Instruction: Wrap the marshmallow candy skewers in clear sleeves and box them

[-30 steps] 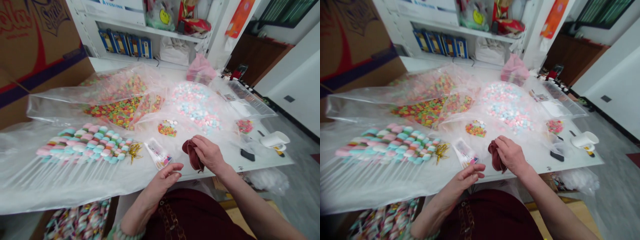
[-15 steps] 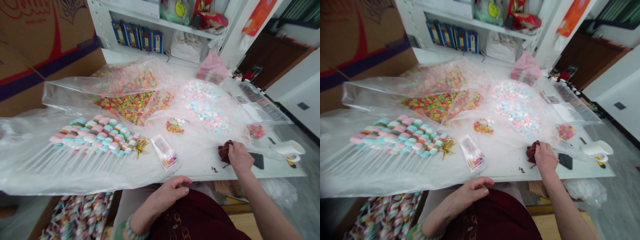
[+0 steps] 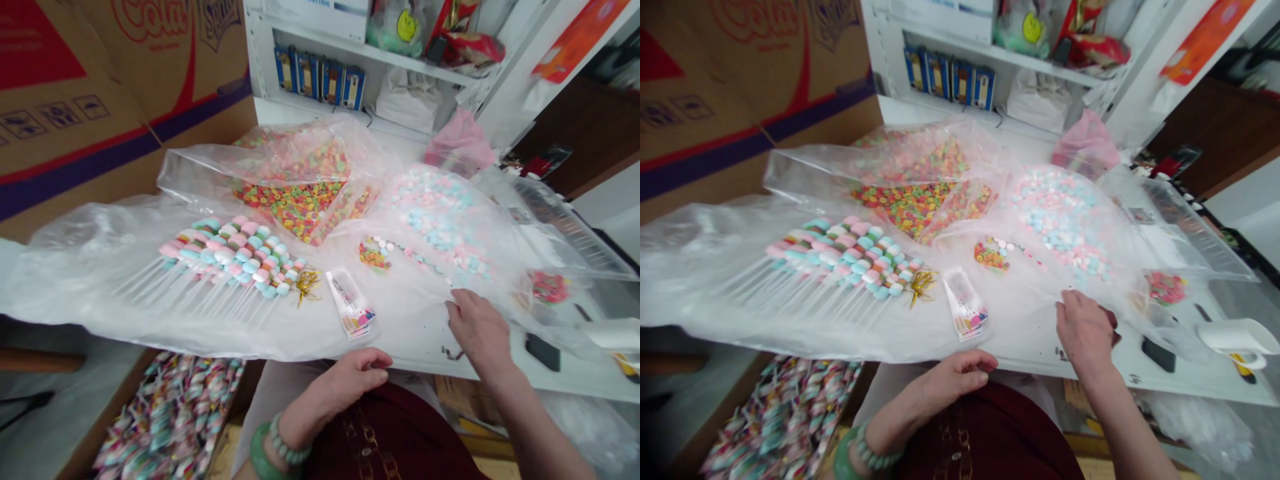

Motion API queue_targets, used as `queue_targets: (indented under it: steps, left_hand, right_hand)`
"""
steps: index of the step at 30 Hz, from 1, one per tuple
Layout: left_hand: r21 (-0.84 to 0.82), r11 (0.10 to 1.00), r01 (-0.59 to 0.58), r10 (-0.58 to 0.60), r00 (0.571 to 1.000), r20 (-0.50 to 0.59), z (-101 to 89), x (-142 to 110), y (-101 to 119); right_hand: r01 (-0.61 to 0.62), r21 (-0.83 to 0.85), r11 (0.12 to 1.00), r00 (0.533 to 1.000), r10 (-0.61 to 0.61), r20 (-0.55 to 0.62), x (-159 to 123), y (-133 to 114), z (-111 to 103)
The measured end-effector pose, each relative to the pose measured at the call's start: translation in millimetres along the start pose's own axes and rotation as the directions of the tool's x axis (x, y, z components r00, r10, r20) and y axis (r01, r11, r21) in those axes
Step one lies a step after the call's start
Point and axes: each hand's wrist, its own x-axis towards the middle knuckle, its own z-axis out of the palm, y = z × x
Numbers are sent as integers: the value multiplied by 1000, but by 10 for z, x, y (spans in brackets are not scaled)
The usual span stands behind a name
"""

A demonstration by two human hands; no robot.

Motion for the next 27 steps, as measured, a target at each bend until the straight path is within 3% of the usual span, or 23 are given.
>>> queue_targets:
  steps: [2, 4, 6, 11, 14, 18, 23, 27]
  left_hand:
    - [-13, 1000, -4, 4, 1000, -2, 8, -6, -7]
    - [-34, 999, -13, 13, 1000, -7, -1, -32, -13]
    - [-56, 998, -21, 19, 999, -38, -35, -83, -21]
    - [-100, 994, -48, 34, 990, -139, -201, -254, -96]
    - [-158, 985, -69, 49, 990, -130, -297, -325, -172]
    - [-218, 974, -67, 36, 989, -143, -377, -379, -231]
    - [-300, 951, -77, 27, 986, -167, -468, -450, -246]
    - [-342, 938, -62, 13, 990, -144, -565, -502, -269]
  right_hand:
    - [224, 178, 958, 974, -212, -82, 42, -344, 9]
    - [405, 250, 879, 914, -392, -105, 81, -645, 116]
    - [468, 238, 851, 883, -458, -100, 140, -823, 295]
    - [259, 272, 927, 965, -259, -37, 387, -714, 804]
    - [227, 303, 925, 973, -225, -43, 454, -581, 943]
    - [298, 284, 911, 951, -256, -176, 357, -585, 867]
    - [403, 367, 838, 872, -230, -432, 58, -755, 505]
    - [551, 497, 670, 829, -369, -421, -207, -1166, 175]
